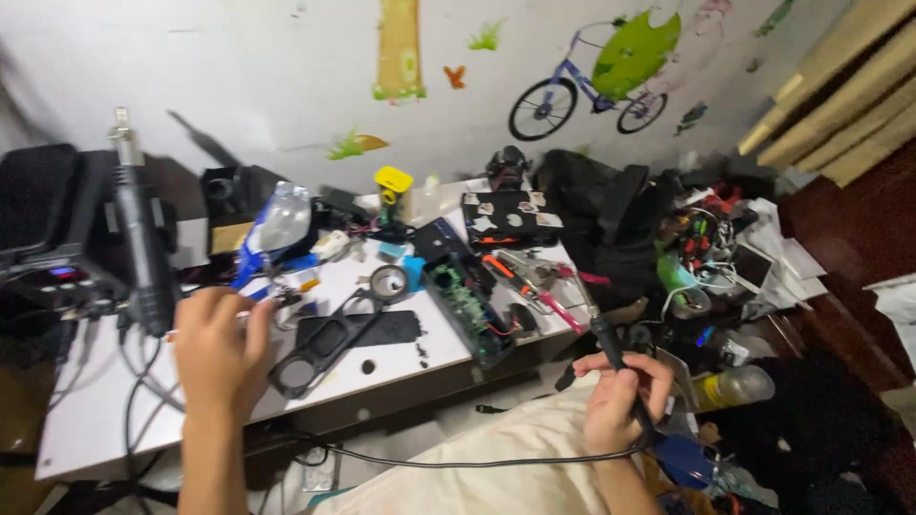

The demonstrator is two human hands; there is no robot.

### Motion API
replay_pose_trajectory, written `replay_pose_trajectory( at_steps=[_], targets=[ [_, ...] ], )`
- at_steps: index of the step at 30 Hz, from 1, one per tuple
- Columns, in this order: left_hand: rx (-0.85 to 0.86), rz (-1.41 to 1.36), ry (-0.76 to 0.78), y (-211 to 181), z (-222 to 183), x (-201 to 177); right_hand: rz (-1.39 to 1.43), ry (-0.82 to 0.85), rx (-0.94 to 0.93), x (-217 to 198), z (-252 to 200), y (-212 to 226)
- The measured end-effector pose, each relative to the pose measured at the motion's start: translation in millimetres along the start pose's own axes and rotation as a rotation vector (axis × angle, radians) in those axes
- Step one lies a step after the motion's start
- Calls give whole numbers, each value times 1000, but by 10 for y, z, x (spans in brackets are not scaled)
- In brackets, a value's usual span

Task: Soldering wires to a circuit board to repair a portable speaker.

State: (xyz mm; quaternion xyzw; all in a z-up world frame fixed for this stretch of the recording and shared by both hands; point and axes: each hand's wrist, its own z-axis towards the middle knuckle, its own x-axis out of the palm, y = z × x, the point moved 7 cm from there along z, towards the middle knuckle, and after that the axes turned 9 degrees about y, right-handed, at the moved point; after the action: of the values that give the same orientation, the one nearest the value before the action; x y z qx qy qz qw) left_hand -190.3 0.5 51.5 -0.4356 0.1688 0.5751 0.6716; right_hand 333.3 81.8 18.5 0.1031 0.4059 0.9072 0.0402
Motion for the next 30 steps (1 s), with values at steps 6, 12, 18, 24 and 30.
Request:
replay_pose_trajectory(
  at_steps=[6, 12, 18, 24, 30],
  targets=[
    [285, -210, 92, -950, -12, 180, -91, 173, -104, 51, 109, -37],
    [616, -220, 503, -2173, -175, 834, -319, 756, -280, 373, 424, -265],
    [628, -192, 662, -2214, -80, 1099, -384, 1249, -205, 795, 677, -266],
    [681, -371, 619, -2155, 30, 1075, -559, 1505, -44, 844, 557, -576],
    [749, -297, 511, -2271, -1, 1027, -465, 1392, -193, 898, 668, -395]
  ],
)
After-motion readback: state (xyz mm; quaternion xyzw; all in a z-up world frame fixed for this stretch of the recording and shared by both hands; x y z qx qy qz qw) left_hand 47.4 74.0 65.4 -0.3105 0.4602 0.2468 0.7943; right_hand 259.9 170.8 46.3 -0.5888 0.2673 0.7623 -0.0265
